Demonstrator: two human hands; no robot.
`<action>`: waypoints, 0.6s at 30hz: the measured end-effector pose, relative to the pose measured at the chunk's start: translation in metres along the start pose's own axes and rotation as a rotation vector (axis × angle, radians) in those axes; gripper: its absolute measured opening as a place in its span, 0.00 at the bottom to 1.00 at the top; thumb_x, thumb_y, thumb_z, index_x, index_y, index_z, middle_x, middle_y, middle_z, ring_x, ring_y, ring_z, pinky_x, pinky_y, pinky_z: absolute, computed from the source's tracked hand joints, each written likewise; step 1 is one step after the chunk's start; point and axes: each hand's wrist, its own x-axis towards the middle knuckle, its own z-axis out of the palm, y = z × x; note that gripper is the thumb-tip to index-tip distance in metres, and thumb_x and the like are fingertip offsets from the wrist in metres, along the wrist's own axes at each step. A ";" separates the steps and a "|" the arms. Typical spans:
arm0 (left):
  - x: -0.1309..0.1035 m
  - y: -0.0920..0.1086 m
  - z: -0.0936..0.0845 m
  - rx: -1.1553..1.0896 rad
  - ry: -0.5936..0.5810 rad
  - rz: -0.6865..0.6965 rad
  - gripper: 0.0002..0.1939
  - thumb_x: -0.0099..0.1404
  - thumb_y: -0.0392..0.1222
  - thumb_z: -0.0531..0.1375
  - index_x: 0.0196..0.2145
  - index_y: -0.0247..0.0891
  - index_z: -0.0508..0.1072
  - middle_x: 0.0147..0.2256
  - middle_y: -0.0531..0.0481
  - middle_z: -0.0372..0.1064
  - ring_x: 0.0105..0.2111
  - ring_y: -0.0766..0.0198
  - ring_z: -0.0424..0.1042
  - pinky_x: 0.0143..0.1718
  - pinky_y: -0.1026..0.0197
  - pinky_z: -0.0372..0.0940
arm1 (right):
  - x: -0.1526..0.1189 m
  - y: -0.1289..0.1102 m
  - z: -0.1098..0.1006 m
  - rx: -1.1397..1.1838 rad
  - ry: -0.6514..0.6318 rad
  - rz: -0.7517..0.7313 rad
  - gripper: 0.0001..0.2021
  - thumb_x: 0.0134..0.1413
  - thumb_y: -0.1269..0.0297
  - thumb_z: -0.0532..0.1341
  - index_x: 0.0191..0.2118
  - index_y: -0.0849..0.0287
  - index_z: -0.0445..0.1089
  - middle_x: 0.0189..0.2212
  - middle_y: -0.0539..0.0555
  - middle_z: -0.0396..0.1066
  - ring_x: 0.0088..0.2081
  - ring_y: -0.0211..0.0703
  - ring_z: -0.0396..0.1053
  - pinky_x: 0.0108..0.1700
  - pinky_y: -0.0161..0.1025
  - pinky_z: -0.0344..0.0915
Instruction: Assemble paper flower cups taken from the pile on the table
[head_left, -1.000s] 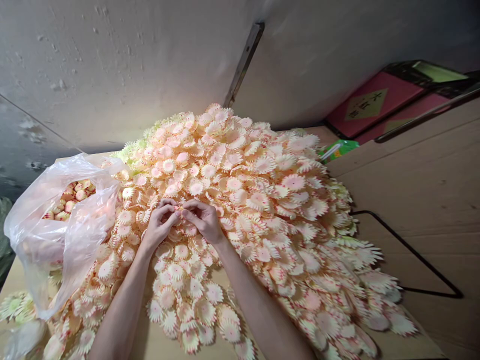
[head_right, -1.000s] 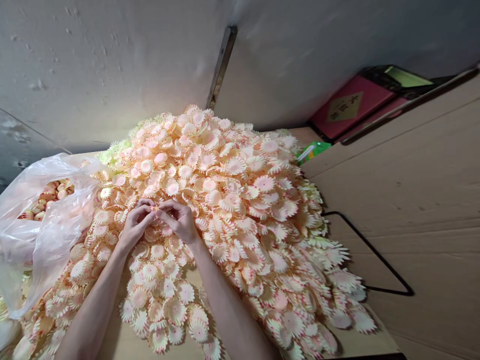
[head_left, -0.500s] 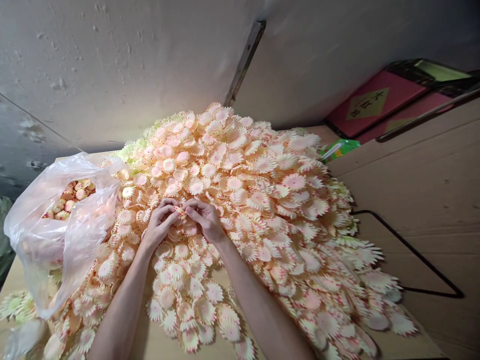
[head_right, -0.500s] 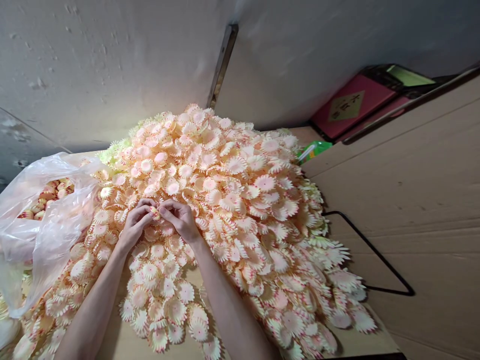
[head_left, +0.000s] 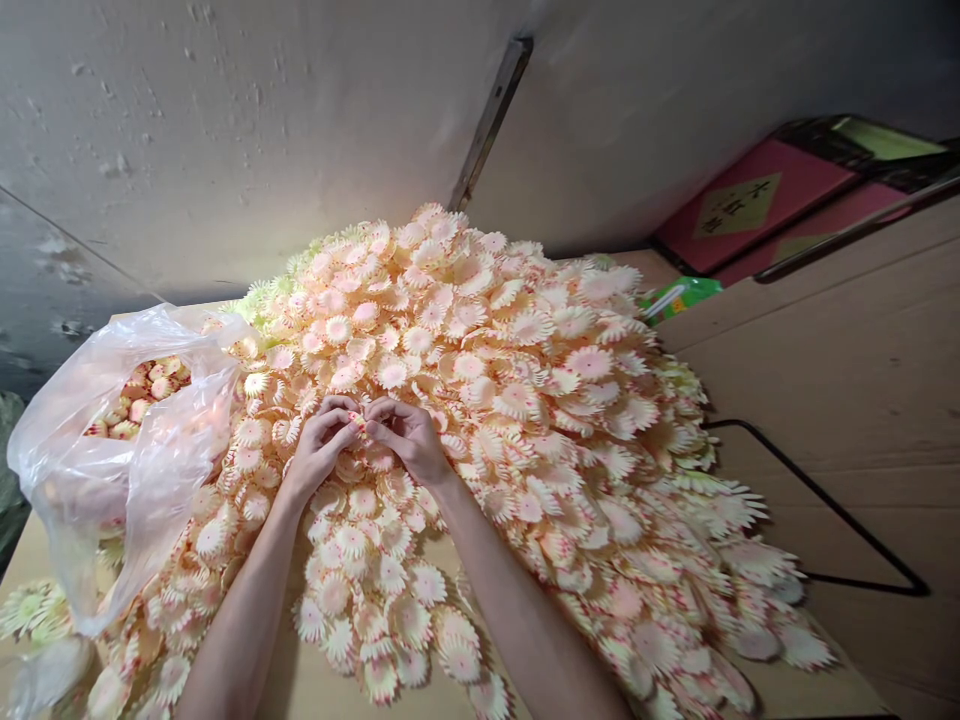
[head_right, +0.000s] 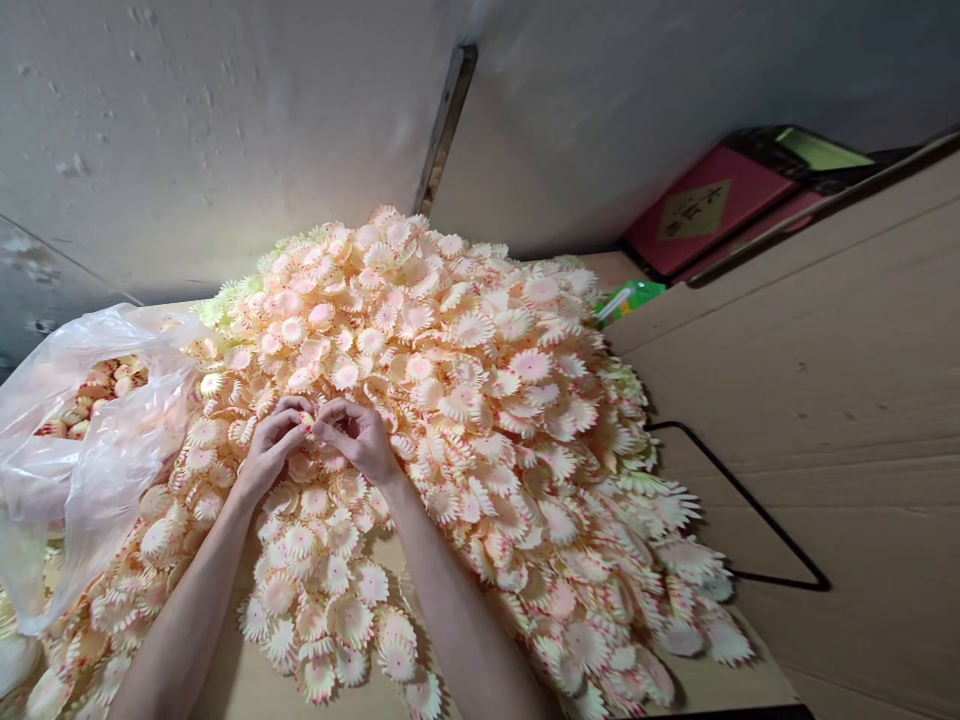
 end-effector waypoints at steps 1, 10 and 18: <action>0.000 0.000 0.000 0.001 -0.004 0.003 0.14 0.66 0.49 0.60 0.29 0.35 0.71 0.43 0.43 0.65 0.46 0.57 0.66 0.50 0.58 0.61 | 0.000 0.000 0.000 -0.014 0.001 0.003 0.10 0.50 0.55 0.70 0.31 0.56 0.74 0.33 0.52 0.72 0.36 0.42 0.68 0.40 0.38 0.65; -0.001 -0.001 0.000 -0.010 -0.007 -0.007 0.14 0.66 0.49 0.59 0.29 0.36 0.71 0.43 0.43 0.64 0.45 0.57 0.66 0.49 0.59 0.62 | 0.000 0.000 0.000 0.020 0.003 0.021 0.11 0.53 0.53 0.67 0.31 0.55 0.74 0.32 0.52 0.71 0.36 0.43 0.68 0.37 0.38 0.68; -0.001 0.001 0.000 -0.001 -0.016 0.007 0.13 0.66 0.48 0.59 0.29 0.36 0.71 0.43 0.44 0.63 0.45 0.58 0.66 0.50 0.60 0.61 | 0.000 -0.003 -0.001 0.065 -0.003 0.049 0.10 0.54 0.55 0.66 0.29 0.56 0.73 0.32 0.51 0.70 0.37 0.42 0.67 0.43 0.38 0.66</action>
